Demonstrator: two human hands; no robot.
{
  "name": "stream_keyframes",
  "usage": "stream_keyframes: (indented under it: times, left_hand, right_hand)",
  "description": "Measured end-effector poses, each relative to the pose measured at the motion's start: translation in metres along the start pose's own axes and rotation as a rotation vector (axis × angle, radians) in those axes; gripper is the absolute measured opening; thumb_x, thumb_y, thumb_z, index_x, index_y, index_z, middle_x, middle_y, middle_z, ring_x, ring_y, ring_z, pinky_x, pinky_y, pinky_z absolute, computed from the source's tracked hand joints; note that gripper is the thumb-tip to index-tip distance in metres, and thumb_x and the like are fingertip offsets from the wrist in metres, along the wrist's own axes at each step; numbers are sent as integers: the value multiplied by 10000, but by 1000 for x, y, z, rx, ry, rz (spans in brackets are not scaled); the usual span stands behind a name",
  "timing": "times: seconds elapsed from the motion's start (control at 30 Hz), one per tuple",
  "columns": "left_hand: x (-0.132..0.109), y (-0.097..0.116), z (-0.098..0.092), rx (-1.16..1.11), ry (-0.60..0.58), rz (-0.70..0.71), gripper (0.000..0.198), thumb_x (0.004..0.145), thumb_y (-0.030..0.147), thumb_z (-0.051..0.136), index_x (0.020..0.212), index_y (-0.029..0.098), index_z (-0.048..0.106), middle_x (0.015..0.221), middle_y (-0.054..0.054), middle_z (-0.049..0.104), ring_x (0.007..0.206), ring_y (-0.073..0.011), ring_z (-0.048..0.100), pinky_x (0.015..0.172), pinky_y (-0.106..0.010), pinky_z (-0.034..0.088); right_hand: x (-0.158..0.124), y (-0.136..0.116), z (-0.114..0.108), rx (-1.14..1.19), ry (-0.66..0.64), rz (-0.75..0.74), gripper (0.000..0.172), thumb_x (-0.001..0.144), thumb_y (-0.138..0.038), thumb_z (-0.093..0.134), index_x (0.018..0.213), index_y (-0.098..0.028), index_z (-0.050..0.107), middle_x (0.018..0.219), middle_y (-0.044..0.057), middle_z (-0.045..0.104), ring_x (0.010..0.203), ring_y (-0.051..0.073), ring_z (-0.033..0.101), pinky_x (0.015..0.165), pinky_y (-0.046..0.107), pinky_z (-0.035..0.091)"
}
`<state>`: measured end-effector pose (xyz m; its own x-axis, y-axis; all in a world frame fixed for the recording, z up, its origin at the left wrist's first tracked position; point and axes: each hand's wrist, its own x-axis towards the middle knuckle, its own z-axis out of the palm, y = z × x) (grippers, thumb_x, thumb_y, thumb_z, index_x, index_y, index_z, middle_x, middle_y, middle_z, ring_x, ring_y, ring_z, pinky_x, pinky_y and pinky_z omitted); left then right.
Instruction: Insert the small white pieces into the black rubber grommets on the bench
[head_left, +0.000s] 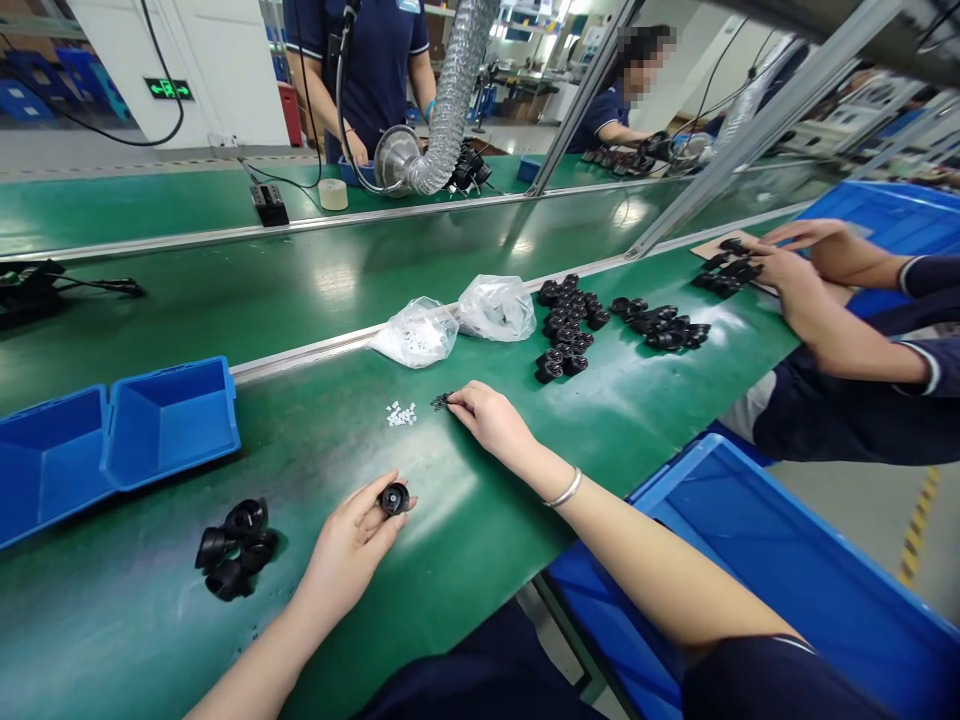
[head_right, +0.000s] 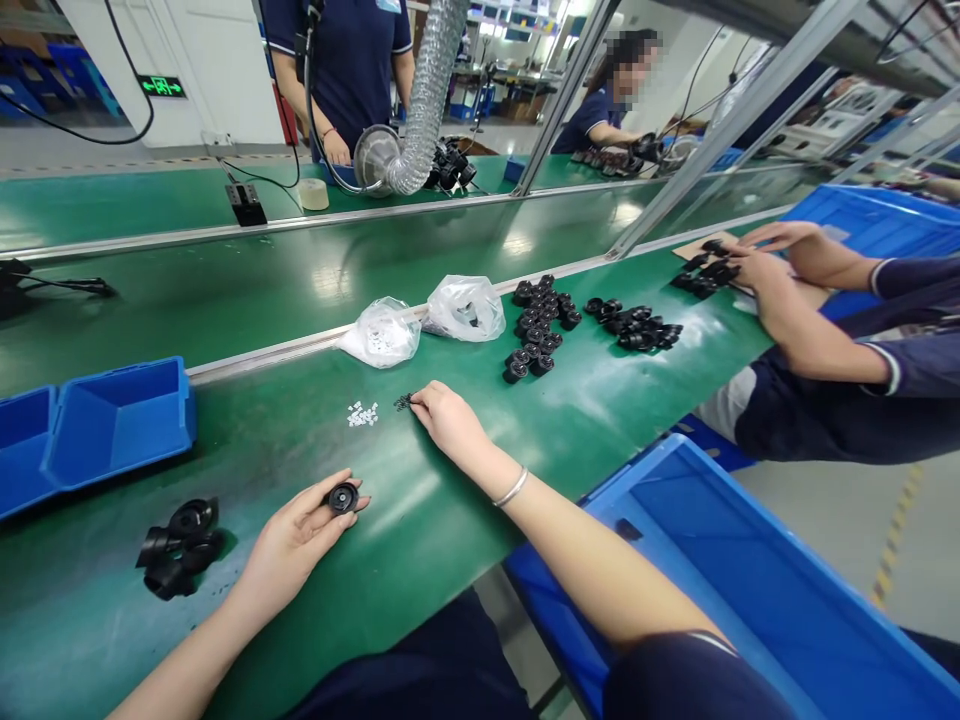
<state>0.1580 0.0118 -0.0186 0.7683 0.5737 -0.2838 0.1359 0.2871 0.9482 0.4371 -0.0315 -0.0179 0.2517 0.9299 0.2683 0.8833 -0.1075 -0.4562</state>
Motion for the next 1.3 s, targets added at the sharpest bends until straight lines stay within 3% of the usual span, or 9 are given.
stream_keyframes:
  times: [0.27, 0.43, 0.6, 0.73, 0.9, 1.0, 1.13, 1.2, 1.3]
  left_hand:
    - [1, 2, -1, 1, -4, -29, 544, 834, 405, 673, 1312, 205, 506, 1359, -123, 596, 1188, -280, 634, 1071, -432, 482]
    - [0, 4, -1, 21, 0, -3, 524, 846, 353, 654, 1323, 188, 513, 1350, -122, 604, 1166, -267, 651, 1066, -424, 486]
    - [-1, 2, -3, 174, 42, 42, 515, 850, 331, 654, 1339, 201, 556, 1159, -84, 713, 1092, -240, 681, 983, -391, 545]
    - [-2, 2, -4, 227, 59, 87, 503, 853, 327, 656, 1337, 218, 575, 932, -44, 747, 986, -233, 699, 917, -388, 574]
    - [-1, 4, -3, 224, 53, 78, 492, 844, 317, 652, 1318, 203, 584, 1073, -70, 717, 945, -215, 694, 951, -390, 542]
    - [-1, 7, -3, 234, 47, 40, 497, 843, 318, 644, 1319, 196, 575, 945, -45, 718, 867, -199, 686, 928, -382, 533]
    - [-3, 11, -3, 220, 30, -1, 513, 852, 329, 607, 1341, 185, 546, 584, 58, 519, 623, -151, 566, 711, -300, 519]
    - [-3, 13, -2, 208, 28, -13, 521, 847, 329, 593, 1338, 164, 544, 529, 87, 377, 534, -127, 451, 594, -261, 452]
    - [-2, 13, -3, 179, 31, -23, 527, 841, 323, 580, 1338, 152, 541, 536, 94, 310, 514, -113, 363, 541, -241, 374]
  right_hand:
    - [1, -1, -7, 2, 1, 30, 127, 911, -134, 598, 787, -158, 614, 823, 45, 603, 749, 162, 595, 711, 285, 504]
    - [-20, -50, -13, 243, -29, -104, 88, 938, -166, 587, 853, -179, 605, 821, 28, 592, 756, 152, 578, 708, 276, 493]
    - [-44, -92, 1, 445, -142, -274, 93, 988, -208, 526, 951, -182, 608, 905, 47, 580, 799, 145, 593, 738, 272, 523]
    - [-49, -94, 15, 366, -161, -312, 131, 1004, -231, 497, 978, -183, 616, 954, 67, 587, 826, 156, 606, 751, 291, 544]
    - [-48, -94, 14, 330, -159, -327, 143, 1005, -211, 490, 980, -178, 627, 930, 66, 605, 810, 153, 619, 727, 284, 558]
    - [-51, -96, 12, 298, -133, -362, 144, 999, -185, 490, 1020, -174, 632, 950, 77, 618, 835, 162, 632, 730, 289, 565]
    - [-60, -96, 10, 245, -117, -428, 222, 988, -138, 487, 1177, -153, 601, 999, 103, 616, 871, 178, 629, 734, 300, 569]
    - [-64, -94, 10, 208, -138, -456, 304, 981, -119, 480, 1276, -138, 554, 1050, 125, 605, 905, 190, 624, 747, 310, 572]
    - [-69, -94, 10, 120, -154, -495, 371, 975, -105, 468, 1344, -117, 503, 1063, 141, 601, 906, 205, 620, 749, 329, 576]
